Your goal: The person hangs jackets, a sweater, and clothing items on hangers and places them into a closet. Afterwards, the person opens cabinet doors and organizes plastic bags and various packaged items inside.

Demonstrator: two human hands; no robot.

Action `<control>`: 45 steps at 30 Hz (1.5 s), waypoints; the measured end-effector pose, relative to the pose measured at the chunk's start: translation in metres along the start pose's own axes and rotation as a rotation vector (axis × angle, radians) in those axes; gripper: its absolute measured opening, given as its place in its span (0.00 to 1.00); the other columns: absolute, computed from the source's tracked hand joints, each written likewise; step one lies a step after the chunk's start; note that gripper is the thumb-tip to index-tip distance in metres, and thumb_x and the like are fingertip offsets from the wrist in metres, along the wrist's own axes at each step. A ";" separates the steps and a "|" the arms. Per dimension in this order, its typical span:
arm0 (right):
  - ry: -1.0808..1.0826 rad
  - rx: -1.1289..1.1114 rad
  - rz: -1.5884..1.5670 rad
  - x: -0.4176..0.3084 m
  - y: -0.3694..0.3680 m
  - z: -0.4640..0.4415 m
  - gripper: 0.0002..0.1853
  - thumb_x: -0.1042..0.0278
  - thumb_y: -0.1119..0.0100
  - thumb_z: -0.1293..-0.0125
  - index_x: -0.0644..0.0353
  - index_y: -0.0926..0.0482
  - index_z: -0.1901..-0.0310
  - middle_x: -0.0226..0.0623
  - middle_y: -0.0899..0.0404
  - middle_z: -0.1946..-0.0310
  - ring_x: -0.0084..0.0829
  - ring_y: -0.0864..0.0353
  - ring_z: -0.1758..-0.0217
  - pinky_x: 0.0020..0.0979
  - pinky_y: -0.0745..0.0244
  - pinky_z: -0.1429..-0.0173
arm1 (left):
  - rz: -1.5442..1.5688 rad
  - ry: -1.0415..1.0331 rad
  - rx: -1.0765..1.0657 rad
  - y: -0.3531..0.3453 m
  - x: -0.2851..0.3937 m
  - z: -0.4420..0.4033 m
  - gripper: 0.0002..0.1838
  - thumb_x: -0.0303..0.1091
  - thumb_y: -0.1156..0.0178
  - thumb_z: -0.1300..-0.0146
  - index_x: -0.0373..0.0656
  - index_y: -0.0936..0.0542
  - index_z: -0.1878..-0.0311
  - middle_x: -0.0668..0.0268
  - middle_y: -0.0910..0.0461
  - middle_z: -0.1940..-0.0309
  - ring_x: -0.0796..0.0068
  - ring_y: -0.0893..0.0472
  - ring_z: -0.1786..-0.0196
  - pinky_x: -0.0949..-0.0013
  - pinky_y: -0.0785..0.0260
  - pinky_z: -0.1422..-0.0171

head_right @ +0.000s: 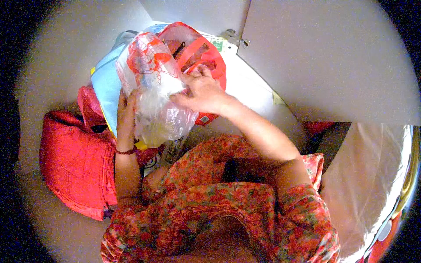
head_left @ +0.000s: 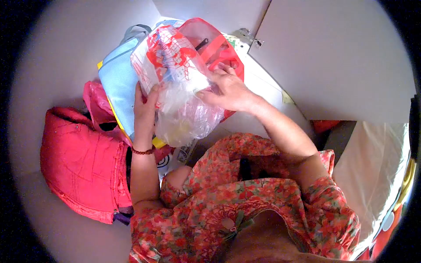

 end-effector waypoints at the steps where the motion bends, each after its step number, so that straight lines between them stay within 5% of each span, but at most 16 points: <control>1: 0.005 0.000 -0.006 0.011 0.004 0.002 0.27 0.52 0.42 0.42 0.65 0.26 0.47 0.50 0.26 0.51 0.47 0.37 0.36 0.48 0.40 0.35 | -0.006 -0.001 0.005 0.001 0.000 0.001 0.33 0.42 0.42 0.37 0.34 0.39 0.34 0.59 0.29 0.43 0.72 0.29 0.43 0.72 0.38 0.39; 4: 0.112 -0.018 -0.193 0.030 0.010 0.004 0.23 0.63 0.45 0.43 0.66 0.27 0.47 0.48 0.25 0.54 0.42 0.30 0.42 0.43 0.35 0.38 | 0.012 0.070 -0.054 0.001 -0.009 0.002 0.32 0.42 0.42 0.37 0.34 0.37 0.35 0.60 0.28 0.45 0.73 0.27 0.45 0.71 0.37 0.40; 6: -0.173 0.030 -0.712 0.064 0.010 0.001 0.21 0.72 0.48 0.46 0.65 0.25 0.49 0.44 0.24 0.54 0.39 0.24 0.50 0.36 0.32 0.40 | -0.040 0.122 -0.091 0.005 -0.023 -0.005 0.30 0.43 0.43 0.37 0.34 0.34 0.37 0.61 0.27 0.45 0.73 0.27 0.47 0.70 0.36 0.41; 8: -0.318 0.180 -0.444 0.075 0.023 0.003 0.20 0.72 0.47 0.48 0.64 0.24 0.50 0.44 0.24 0.53 0.40 0.21 0.55 0.33 0.30 0.42 | -0.041 0.067 -0.125 0.002 -0.017 -0.003 0.30 0.45 0.43 0.37 0.34 0.34 0.38 0.61 0.27 0.46 0.73 0.27 0.48 0.70 0.36 0.42; 11: -0.397 0.385 0.258 0.061 0.048 0.007 0.21 0.69 0.41 0.51 0.63 0.23 0.52 0.49 0.25 0.51 0.49 0.29 0.45 0.43 0.32 0.41 | -0.087 0.062 -0.168 -0.002 -0.020 -0.003 0.30 0.47 0.42 0.37 0.35 0.32 0.39 0.62 0.25 0.48 0.73 0.26 0.49 0.70 0.36 0.43; 16: -0.350 0.474 0.315 0.093 0.060 -0.002 0.22 0.65 0.38 0.50 0.62 0.23 0.51 0.56 0.27 0.52 0.53 0.31 0.47 0.47 0.30 0.43 | -0.271 0.005 -0.093 0.002 -0.018 -0.007 0.31 0.55 0.44 0.38 0.32 0.24 0.47 0.58 0.21 0.55 0.69 0.23 0.55 0.67 0.33 0.49; 22: -0.613 0.143 0.533 0.107 0.062 -0.014 0.16 0.64 0.49 0.39 0.57 0.22 0.50 0.43 0.24 0.49 0.49 0.29 0.41 0.53 0.31 0.44 | -0.669 0.080 -0.129 0.012 -0.020 -0.008 0.39 0.66 0.52 0.39 0.28 0.21 0.59 0.49 0.20 0.66 0.61 0.21 0.59 0.63 0.33 0.51; 26: -0.754 -0.058 0.486 0.130 0.048 -0.015 0.17 0.61 0.50 0.37 0.55 0.21 0.50 0.42 0.23 0.47 0.42 0.26 0.41 0.50 0.32 0.42 | -0.648 0.071 -0.127 0.007 -0.019 -0.005 0.39 0.66 0.53 0.38 0.27 0.21 0.62 0.49 0.20 0.69 0.62 0.21 0.60 0.63 0.33 0.53; 28: -0.708 0.016 0.473 0.137 0.046 -0.015 0.17 0.58 0.50 0.37 0.56 0.20 0.52 0.42 0.21 0.51 0.43 0.23 0.44 0.53 0.29 0.46 | -0.548 -0.055 -0.093 0.006 -0.015 -0.006 0.39 0.65 0.54 0.37 0.27 0.21 0.65 0.53 0.21 0.73 0.64 0.22 0.63 0.64 0.33 0.55; 30: -0.648 0.270 0.298 0.152 0.061 -0.013 0.22 0.49 0.54 0.37 0.58 0.18 0.58 0.49 0.20 0.56 0.52 0.19 0.56 0.45 0.25 0.49 | -0.549 -0.010 -0.136 0.007 -0.021 -0.007 0.39 0.64 0.54 0.36 0.27 0.21 0.66 0.55 0.21 0.74 0.65 0.23 0.65 0.64 0.33 0.57; 32: -0.501 0.242 0.431 0.142 0.067 -0.010 0.23 0.52 0.54 0.36 0.64 0.19 0.57 0.49 0.19 0.59 0.48 0.17 0.62 0.40 0.21 0.53 | -0.554 0.033 -0.178 0.007 -0.029 -0.008 0.38 0.63 0.54 0.36 0.27 0.22 0.66 0.56 0.22 0.75 0.67 0.24 0.67 0.65 0.33 0.58; 34: -0.822 0.656 -0.614 0.201 0.053 0.030 0.21 0.55 0.51 0.35 0.69 0.21 0.57 0.44 0.18 0.63 0.39 0.16 0.65 0.36 0.21 0.57 | -0.539 -0.108 -0.133 0.007 -0.024 -0.010 0.34 0.60 0.51 0.36 0.29 0.21 0.68 0.59 0.22 0.76 0.70 0.25 0.70 0.66 0.34 0.62; 35: -0.818 0.660 -0.584 0.217 0.048 0.027 0.18 0.61 0.49 0.34 0.71 0.22 0.56 0.42 0.18 0.64 0.31 0.18 0.64 0.30 0.22 0.56 | -0.535 -0.109 -0.139 0.004 -0.020 -0.008 0.34 0.60 0.51 0.36 0.29 0.21 0.68 0.59 0.22 0.76 0.70 0.25 0.70 0.66 0.34 0.62; 39: -0.574 0.725 -0.157 0.204 0.056 0.003 0.13 0.70 0.49 0.35 0.70 0.21 0.56 0.39 0.18 0.64 0.26 0.21 0.64 0.26 0.24 0.57 | -0.561 -0.067 -0.052 0.017 -0.024 -0.015 0.30 0.56 0.47 0.36 0.31 0.22 0.74 0.63 0.24 0.80 0.75 0.27 0.73 0.65 0.36 0.67; 43: -0.456 0.692 -0.331 0.208 0.044 -0.015 0.12 0.72 0.50 0.36 0.70 0.21 0.56 0.38 0.18 0.66 0.26 0.22 0.65 0.28 0.25 0.58 | -0.567 -0.159 0.009 0.018 -0.007 -0.008 0.29 0.53 0.46 0.36 0.31 0.23 0.77 0.64 0.26 0.83 0.76 0.29 0.75 0.64 0.37 0.69; 45: -0.502 0.748 -0.397 0.225 0.046 -0.011 0.11 0.69 0.46 0.43 0.64 0.18 0.62 0.51 0.18 0.69 0.40 0.17 0.63 0.37 0.25 0.57 | -0.564 -0.173 0.000 0.018 -0.014 -0.012 0.28 0.51 0.45 0.35 0.30 0.22 0.75 0.65 0.27 0.83 0.76 0.29 0.75 0.64 0.38 0.70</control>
Point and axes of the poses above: each hand's wrist, its own z-axis away from the middle knuckle, its own y-axis out of the back of the hand, x = y × z, the point moved 10 cm from there along -z, towards the middle knuckle
